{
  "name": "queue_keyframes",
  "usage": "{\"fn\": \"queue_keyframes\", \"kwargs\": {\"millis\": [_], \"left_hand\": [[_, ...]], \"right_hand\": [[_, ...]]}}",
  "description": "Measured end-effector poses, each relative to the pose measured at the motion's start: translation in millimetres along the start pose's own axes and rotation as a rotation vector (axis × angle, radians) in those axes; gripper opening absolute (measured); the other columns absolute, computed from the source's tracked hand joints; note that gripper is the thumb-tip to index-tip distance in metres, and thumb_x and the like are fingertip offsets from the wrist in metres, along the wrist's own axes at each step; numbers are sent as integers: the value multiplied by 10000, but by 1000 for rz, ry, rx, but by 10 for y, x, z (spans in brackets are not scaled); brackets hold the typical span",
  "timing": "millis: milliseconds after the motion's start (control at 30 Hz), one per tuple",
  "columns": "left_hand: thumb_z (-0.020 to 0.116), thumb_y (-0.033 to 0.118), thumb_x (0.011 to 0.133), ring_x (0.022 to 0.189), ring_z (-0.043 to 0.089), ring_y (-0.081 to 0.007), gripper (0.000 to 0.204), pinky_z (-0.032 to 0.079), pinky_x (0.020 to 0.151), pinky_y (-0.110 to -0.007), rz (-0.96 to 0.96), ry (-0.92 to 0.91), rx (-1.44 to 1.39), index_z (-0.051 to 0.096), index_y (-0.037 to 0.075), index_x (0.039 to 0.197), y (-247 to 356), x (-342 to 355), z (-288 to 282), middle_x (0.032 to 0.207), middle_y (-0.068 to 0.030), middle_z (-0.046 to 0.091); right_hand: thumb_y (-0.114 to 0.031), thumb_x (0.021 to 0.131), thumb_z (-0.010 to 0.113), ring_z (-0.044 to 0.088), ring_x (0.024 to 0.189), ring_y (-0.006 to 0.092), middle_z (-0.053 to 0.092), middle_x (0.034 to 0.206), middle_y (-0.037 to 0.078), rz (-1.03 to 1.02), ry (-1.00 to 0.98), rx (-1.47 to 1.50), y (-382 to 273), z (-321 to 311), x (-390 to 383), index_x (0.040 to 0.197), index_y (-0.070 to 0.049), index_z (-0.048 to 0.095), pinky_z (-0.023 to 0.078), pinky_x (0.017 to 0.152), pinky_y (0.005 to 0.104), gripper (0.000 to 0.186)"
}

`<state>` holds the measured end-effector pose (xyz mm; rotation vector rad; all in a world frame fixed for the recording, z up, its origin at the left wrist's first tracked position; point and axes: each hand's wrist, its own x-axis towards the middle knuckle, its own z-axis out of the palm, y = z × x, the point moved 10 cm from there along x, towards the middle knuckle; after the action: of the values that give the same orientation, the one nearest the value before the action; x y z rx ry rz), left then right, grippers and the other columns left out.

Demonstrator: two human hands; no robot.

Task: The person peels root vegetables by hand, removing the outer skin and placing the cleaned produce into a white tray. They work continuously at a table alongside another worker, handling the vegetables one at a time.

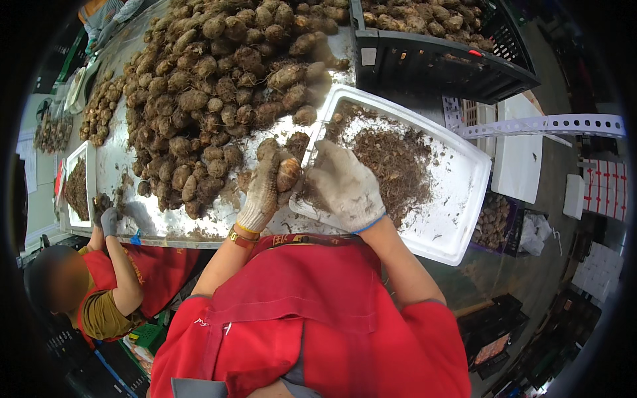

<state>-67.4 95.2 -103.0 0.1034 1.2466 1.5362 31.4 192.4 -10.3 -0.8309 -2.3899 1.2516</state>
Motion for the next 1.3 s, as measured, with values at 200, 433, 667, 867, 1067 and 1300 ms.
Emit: {"fn": "queue_keyframes", "kwargs": {"millis": [200,433,667,867,1067,1300], "left_hand": [[400,362,1002,848,607,-219,412,530,752,-356,177,-126,278,558,-13,1064,47,-31,155,1007,-114,606],[445,105,924,981,611,-356,365,502,840,-396,641,134,896,490,-53,1250,287,-156,186,1107,-243,605],[530,290,915,858,668,-362,609,541,752,-402,174,-214,1698,318,67,1440,560,-244,807,948,-261,651],[468,292,967,898,629,-198,494,531,728,-327,539,-168,731,391,41,1386,191,-68,300,1068,-160,622],[427,296,995,743,650,-185,353,550,567,-278,-407,-535,-730,519,57,1238,-295,-29,590,1072,-111,630],[566,286,920,912,633,-210,374,539,747,-343,-148,-296,-85,537,57,1214,-64,70,357,1039,-72,643]], "right_hand": [[-295,905,556,659,814,330,669,970,162,-204,-101,-125,-360,144,168,1249,-88,532,531,665,421,402],[-164,927,481,627,877,346,626,1010,218,-199,-33,-47,-62,322,100,1298,-73,476,515,754,411,382],[-116,936,430,548,1120,379,547,1221,255,78,-267,115,747,736,14,1292,11,449,449,974,401,378],[-125,957,402,605,1034,306,563,1184,250,-363,-24,-102,58,320,43,1278,49,468,493,906,370,372],[-106,886,567,655,696,209,637,1020,173,-254,174,-83,36,-57,45,1252,-61,526,536,531,341,371],[-140,830,640,672,753,226,656,1006,113,-266,103,-58,-44,-184,27,1179,-50,555,572,643,312,370]]}}
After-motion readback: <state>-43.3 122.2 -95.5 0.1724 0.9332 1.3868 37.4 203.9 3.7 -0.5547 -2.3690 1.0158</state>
